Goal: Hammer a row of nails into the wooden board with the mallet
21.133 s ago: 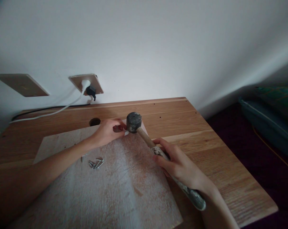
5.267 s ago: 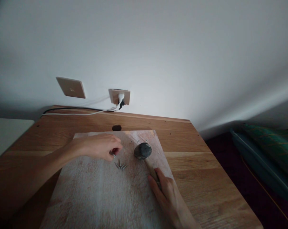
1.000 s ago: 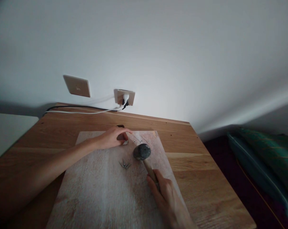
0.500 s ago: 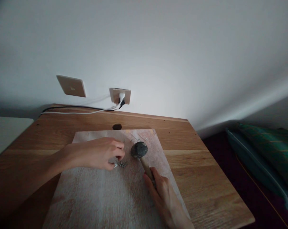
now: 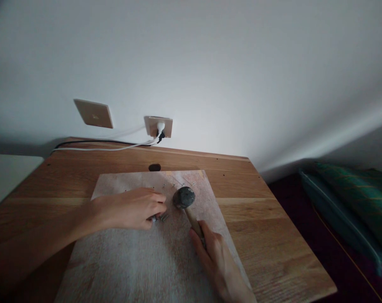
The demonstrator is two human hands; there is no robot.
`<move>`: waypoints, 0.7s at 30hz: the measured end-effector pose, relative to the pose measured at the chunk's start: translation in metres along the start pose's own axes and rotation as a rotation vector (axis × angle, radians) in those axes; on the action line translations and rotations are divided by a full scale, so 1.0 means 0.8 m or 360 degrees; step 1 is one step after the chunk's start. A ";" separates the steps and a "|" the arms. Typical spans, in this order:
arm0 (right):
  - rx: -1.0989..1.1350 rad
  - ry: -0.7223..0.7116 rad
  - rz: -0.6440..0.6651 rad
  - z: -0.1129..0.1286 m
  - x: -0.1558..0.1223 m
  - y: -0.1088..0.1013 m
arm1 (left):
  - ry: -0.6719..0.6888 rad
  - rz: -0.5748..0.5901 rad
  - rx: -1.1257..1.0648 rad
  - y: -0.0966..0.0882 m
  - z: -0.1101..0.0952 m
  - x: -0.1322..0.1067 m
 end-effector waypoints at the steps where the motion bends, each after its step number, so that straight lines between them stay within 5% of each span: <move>1: 0.0007 -0.0008 0.0019 -0.002 0.000 0.001 | 0.0000 -0.0007 0.0006 0.000 0.000 0.000; 21: 0.0063 0.0092 -0.0043 -0.009 -0.006 0.006 | 0.0052 -0.0080 0.0103 0.002 0.000 -0.002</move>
Point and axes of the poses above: each hand's wrist, its own x-axis towards the middle knuckle, its own y-axis out of the palm, z = x × y, the point moved 3 cm from there along x, towards the middle knuckle, and after that the axes turned 1 degree about -x, right-handed, at the moved point
